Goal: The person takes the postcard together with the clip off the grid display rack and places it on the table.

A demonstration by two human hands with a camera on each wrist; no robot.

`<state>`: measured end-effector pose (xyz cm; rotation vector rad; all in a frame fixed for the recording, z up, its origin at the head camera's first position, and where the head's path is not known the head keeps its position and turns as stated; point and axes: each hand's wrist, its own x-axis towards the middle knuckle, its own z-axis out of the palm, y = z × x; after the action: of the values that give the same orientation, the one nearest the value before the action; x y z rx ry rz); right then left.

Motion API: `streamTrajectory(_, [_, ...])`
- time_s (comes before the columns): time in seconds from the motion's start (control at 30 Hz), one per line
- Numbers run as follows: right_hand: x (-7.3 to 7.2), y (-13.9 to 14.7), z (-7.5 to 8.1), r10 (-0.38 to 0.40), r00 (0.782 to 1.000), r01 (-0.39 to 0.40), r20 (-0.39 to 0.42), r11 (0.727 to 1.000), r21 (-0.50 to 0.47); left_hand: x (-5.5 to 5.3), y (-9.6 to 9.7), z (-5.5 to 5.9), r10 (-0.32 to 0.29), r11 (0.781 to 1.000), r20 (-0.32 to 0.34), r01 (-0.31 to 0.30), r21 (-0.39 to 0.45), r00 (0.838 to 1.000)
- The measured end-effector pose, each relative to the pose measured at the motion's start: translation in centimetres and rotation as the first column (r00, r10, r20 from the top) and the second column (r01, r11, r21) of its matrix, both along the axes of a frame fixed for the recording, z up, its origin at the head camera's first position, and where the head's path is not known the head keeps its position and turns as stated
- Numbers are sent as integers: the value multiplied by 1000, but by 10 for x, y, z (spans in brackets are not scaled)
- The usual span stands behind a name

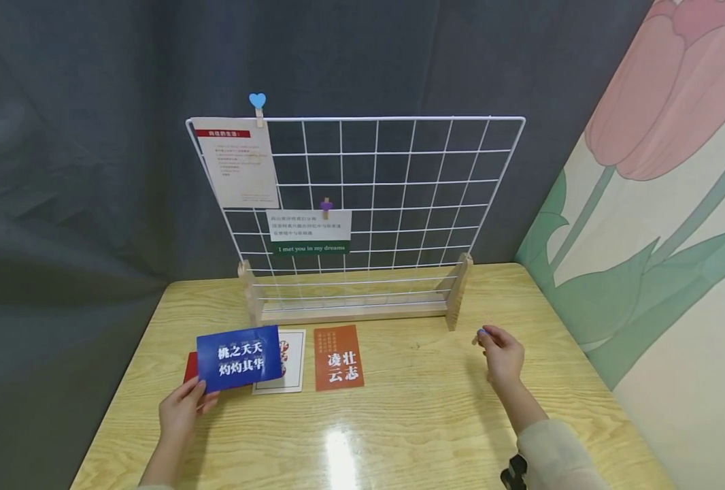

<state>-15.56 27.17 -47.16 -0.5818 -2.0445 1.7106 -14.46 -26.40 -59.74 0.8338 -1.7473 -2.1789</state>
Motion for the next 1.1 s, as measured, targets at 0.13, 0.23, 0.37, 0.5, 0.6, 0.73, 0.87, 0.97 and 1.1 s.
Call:
streamTrajectory(0.13, [3,4,-5,-6,1000,6,13,1000,0,4,0,1,-8,999,21,9,-44,1000])
streamTrajectory(0.23, [6,5,-7,-6,1000,6,19,1000,-13,6,-1,0,-2,999,23,3,-42,1000])
streamTrajectory(0.37, [8,8,-10,-14,1000,15,25,1000,-25,10,-4,1,2,1000,8,-2,-28,1000])
streamTrajectory(0.5, [10,10,-13,-21,999,22,50,1000,-7,12,-7,1,19,999,9,-19,-41,1000])
streamTrajectory(0.6, [12,12,-15,-24,998,22,64,1000,17,12,-8,1,43,998,27,-42,-39,999])
streamTrajectory(0.73, [15,13,-18,-20,997,17,79,999,37,14,-8,2,50,999,29,-50,-13,998])
streamTrajectory(0.87, [18,15,-20,-22,995,19,98,999,39,18,-9,2,58,998,24,-59,23,998])
streamTrajectory(0.97, [19,16,-22,-25,994,21,107,999,37,21,-11,3,60,998,20,-61,29,998])
streamTrajectory(1.1, [20,20,-25,-25,991,19,130,999,48,24,-14,3,66,997,16,-67,45,998])
